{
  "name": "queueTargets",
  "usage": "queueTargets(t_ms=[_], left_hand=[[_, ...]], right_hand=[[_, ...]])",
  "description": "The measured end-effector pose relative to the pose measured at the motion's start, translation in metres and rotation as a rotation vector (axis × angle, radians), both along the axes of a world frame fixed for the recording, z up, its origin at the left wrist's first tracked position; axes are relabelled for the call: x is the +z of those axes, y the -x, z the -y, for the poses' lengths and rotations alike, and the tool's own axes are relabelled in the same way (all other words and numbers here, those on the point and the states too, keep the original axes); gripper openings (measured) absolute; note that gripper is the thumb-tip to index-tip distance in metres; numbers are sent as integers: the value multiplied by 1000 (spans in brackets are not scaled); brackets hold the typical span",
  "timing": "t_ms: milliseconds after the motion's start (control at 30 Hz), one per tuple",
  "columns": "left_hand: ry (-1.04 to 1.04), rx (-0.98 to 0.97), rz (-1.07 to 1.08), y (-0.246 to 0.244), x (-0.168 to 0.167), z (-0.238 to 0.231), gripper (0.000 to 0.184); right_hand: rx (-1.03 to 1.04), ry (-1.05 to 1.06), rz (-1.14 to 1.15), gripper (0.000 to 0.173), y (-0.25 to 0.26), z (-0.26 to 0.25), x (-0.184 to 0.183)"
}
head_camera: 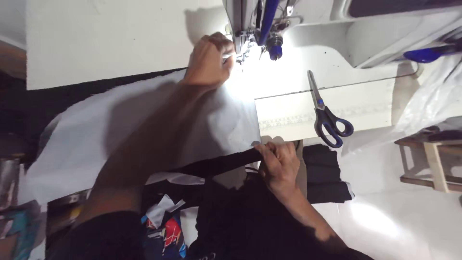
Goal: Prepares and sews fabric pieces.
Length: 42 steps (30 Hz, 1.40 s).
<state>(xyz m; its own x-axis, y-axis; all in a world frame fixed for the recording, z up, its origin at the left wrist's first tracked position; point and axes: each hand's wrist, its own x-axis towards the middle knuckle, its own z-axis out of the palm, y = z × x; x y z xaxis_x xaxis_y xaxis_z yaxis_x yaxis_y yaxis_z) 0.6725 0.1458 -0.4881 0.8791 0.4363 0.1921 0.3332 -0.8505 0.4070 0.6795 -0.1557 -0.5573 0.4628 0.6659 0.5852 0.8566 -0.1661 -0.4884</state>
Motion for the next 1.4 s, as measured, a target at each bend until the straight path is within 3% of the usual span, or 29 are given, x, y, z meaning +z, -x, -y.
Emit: queueTargets(t_ms=[500, 700, 867, 1133, 1400], left_hand=[[-129, -103, 89, -10, -15, -10, 25], [-40, -66, -79, -17, 3, -10, 21], [-156, -87, -99, -22, -2, -17, 26], [-95, -35, -270, -31, 21, -19, 29], [-103, -46, -271, -38, 25, -32, 25]], right_hand=[[101, 113, 71, 24, -9, 6, 5], [128, 138, 118, 28, -13, 1, 7], [143, 180, 94, 32, -18, -6, 14], [137, 250, 84, 31, -26, -22, 25], [122, 293, 90, 35, -34, -37, 29]])
